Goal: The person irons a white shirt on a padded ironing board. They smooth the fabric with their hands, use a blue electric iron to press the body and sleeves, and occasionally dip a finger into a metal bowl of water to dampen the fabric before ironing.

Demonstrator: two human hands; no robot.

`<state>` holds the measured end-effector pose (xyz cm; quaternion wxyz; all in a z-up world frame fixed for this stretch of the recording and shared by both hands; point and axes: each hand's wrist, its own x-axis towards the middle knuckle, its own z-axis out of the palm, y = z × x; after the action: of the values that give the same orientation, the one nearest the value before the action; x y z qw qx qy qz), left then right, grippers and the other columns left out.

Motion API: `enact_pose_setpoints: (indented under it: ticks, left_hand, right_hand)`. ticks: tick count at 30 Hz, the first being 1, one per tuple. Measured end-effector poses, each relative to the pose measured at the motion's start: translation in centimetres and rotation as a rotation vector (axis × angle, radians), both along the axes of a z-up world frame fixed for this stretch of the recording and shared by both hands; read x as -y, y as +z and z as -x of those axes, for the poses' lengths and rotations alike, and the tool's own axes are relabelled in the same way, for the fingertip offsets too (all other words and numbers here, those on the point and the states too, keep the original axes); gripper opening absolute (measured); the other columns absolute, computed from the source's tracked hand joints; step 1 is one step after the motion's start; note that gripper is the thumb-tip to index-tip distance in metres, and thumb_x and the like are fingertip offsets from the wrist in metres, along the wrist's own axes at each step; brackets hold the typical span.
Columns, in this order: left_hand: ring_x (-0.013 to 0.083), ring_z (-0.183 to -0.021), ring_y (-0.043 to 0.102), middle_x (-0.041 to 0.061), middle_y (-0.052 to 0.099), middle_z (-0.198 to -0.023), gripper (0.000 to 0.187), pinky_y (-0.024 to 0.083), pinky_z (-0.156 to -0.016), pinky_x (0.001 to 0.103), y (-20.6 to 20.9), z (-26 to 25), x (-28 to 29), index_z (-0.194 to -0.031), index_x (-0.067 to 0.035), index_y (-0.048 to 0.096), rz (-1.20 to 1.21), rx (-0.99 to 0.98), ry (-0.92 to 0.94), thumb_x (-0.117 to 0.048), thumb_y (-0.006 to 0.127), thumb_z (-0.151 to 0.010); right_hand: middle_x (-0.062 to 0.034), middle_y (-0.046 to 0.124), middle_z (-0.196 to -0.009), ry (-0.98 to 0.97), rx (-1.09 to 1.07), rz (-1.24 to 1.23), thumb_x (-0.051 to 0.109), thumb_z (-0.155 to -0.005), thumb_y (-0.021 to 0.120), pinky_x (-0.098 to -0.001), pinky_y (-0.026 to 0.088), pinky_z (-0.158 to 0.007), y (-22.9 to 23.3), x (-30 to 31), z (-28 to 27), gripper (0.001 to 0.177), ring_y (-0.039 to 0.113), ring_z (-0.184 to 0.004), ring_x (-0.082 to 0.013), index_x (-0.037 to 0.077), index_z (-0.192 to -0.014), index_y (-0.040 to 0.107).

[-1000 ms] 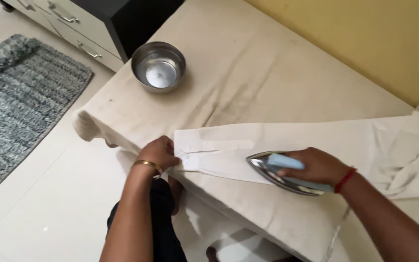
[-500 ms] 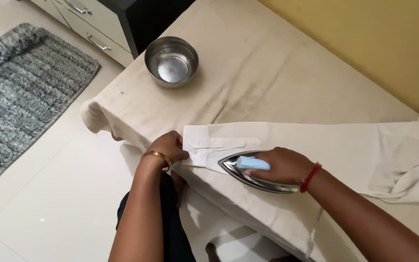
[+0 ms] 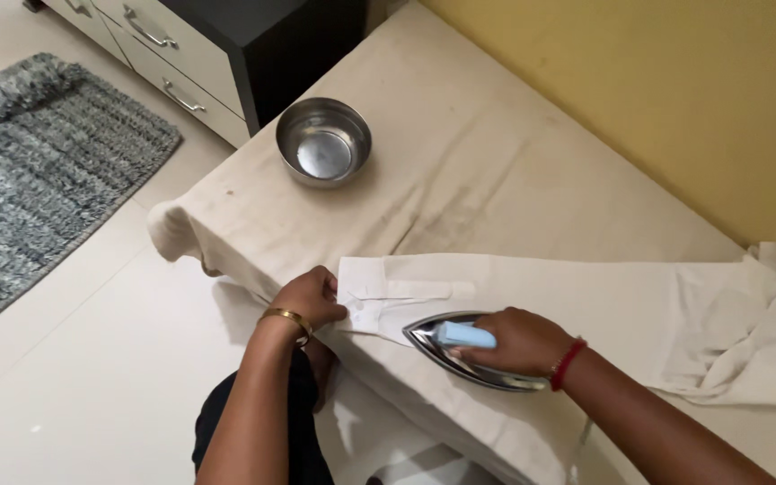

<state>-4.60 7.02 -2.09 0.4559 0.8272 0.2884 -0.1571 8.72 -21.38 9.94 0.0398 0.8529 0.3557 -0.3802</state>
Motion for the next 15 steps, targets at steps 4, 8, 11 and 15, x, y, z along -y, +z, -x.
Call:
enact_pose_setpoints:
  ticks: [4, 8, 11, 15]
  left_hand:
    - [0.0275, -0.095, 0.071, 0.012, 0.074, -0.100, 0.043, 0.056, -0.086, 0.037, 0.3, 0.1, 0.3, -0.107, -0.008, 0.066, -0.005, -0.030, 0.008, -0.019, 0.083, -0.068]
    - [0.0269, -0.094, 0.071, 0.012, 0.073, -0.098, 0.043, 0.055, -0.086, 0.036, 0.9, -0.1, 0.3, -0.106, -0.008, 0.065, -0.013, -0.051, 0.009, -0.019, 0.083, -0.069]
    - [0.0265, -0.093, 0.071, 0.011, 0.074, -0.097, 0.043, 0.056, -0.085, 0.036, 0.6, 0.4, 0.2, -0.105, -0.008, 0.065, 0.012, -0.036, 0.020, -0.019, 0.083, -0.068]
    - [0.0269, -0.092, 0.072, 0.011, 0.074, -0.096, 0.042, 0.056, -0.085, 0.037, 0.6, 0.4, 0.1, -0.104, -0.008, 0.065, 0.006, -0.025, 0.012, -0.019, 0.082, -0.067]
  right_hand:
    - [-0.0146, 0.078, -0.091, -0.026, -0.018, -0.027, 0.071, -0.080, 0.062, -0.0420, 0.057, -0.080, -0.8, -2.7, 1.0, 0.064, 0.074, -0.083, -0.0325, 0.013, -0.101, 0.080]
    - [-0.0136, 0.077, -0.094, 0.003, -0.025, -0.109, 0.071, -0.078, 0.063, -0.0420, 0.056, -0.080, -0.7, -1.4, 0.6, 0.064, 0.073, -0.086, -0.0314, 0.016, -0.104, 0.079]
    - [-0.0134, 0.079, -0.094, 0.004, -0.007, -0.036, 0.071, -0.078, 0.062, -0.0404, 0.057, -0.082, -0.3, 1.1, -0.7, 0.063, 0.074, -0.086, -0.0309, 0.016, -0.102, 0.080]
    - [-0.0133, 0.078, -0.093, -0.030, -0.021, -0.045, 0.069, -0.075, 0.065, -0.0417, 0.057, -0.082, -0.7, 0.0, -0.7, 0.061, 0.074, -0.086, -0.0313, 0.016, -0.102, 0.079]
